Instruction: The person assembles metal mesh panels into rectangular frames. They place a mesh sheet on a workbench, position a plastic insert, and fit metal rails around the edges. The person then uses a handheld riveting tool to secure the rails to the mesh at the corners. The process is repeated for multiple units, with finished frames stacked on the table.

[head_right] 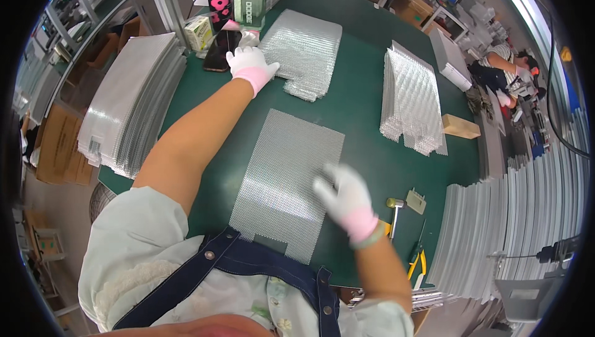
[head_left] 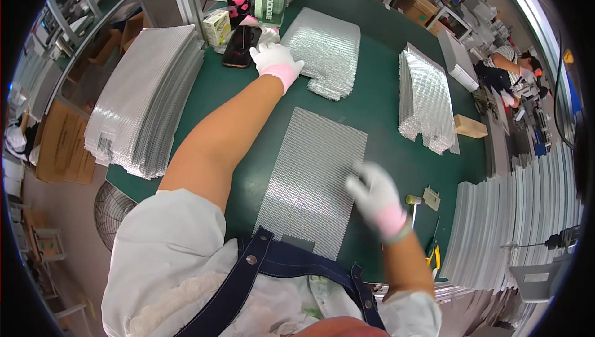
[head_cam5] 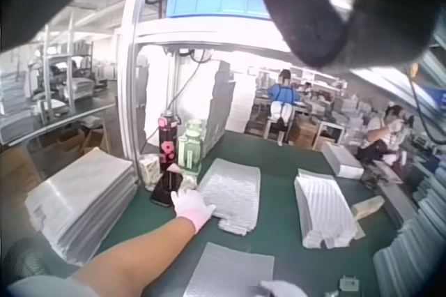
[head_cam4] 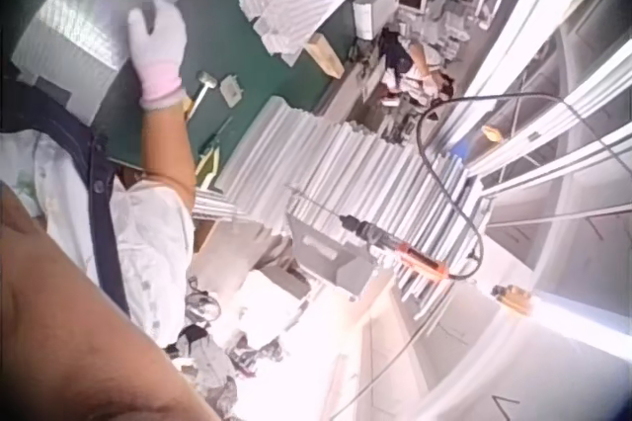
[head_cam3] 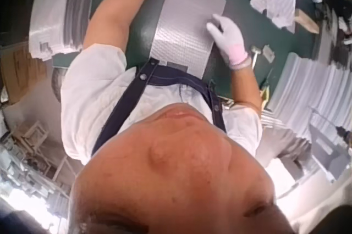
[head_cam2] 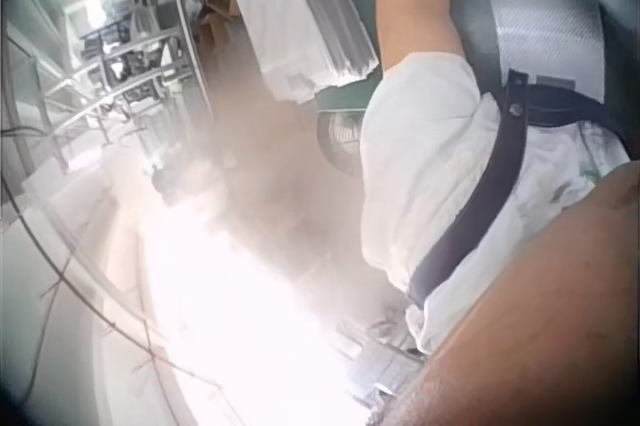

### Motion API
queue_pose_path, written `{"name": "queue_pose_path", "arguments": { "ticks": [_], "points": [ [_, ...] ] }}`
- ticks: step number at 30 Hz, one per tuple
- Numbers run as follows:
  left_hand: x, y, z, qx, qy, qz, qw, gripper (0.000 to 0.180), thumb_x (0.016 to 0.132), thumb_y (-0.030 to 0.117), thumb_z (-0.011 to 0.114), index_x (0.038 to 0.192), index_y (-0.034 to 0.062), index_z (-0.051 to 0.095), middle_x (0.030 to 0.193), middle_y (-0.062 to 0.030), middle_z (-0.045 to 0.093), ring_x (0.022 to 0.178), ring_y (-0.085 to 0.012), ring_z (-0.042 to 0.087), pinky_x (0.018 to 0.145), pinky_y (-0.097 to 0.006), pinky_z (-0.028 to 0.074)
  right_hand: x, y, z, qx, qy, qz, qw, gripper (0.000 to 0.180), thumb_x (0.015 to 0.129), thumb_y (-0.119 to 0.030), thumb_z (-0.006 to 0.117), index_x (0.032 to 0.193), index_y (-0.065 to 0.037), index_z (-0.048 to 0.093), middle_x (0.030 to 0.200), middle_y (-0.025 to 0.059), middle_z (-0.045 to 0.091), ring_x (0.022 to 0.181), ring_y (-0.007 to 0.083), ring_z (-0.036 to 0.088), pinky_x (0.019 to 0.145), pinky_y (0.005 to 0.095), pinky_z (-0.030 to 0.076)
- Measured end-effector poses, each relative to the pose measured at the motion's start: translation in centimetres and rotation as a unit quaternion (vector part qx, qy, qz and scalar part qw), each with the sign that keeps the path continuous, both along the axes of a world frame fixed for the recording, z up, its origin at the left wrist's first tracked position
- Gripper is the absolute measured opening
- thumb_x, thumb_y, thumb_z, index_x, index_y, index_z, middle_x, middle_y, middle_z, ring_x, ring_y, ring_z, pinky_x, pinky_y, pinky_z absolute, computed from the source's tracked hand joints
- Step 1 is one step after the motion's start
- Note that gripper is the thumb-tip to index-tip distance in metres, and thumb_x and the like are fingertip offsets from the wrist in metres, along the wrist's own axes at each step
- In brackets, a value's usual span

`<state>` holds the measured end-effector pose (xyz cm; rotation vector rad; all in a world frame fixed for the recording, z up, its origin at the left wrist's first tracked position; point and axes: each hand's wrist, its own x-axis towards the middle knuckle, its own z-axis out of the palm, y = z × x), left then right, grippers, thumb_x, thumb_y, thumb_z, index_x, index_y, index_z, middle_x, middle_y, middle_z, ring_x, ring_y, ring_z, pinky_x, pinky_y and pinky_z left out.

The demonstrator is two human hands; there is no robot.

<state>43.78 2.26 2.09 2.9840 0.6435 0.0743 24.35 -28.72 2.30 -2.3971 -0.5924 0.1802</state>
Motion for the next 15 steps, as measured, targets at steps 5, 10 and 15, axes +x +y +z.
{"name": "queue_pose_path", "arguments": {
  "ticks": [5,10,15],
  "points": [
    [-0.3,-1.9,0.3,0.139,-0.094,-0.002,0.986,0.073,0.082,0.061,0.069,0.13,0.0076,0.061,0.134,-0.0095,0.057,0.129,-0.0279,0.049,0.11,-0.047,0.031,19.5,5.3,-1.8,-0.002,-0.163,-0.155,0.974,0.076,0.095,-0.048,0.056,0.144,0.008,0.042,0.146,0.03,0.046,0.139,0.039,0.043,0.117,0.0435,0.033],
    [1.8,1.0,1.7,-0.232,-0.271,-0.143,0.923,0.056,0.084,0.037,0.075,0.128,0.0043,0.062,0.118,-0.0141,0.067,0.107,-0.0269,0.064,0.095,-0.039,0.048,25.5,8.4,-4.4,0.008,0.037,-0.199,0.979,0.092,0.095,-0.061,0.046,0.15,0.011,0.03,0.154,0.0321,0.033,0.146,0.0406,0.032,0.121,0.0395,0.026],
    [3.9,4.6,3.6,-0.824,-0.242,-0.115,0.499,0.052,0.088,0.019,0.074,0.133,-0.0001,0.057,0.117,-0.0089,0.069,0.109,-0.0183,0.063,0.098,-0.03,0.048,24.5,9.7,-1.0,0.224,-0.004,-0.253,0.941,0.079,0.098,-0.051,0.051,0.148,0.009,0.037,0.15,0.0276,0.045,0.141,0.0355,0.042,0.117,0.0362,0.031]
  ]
}}
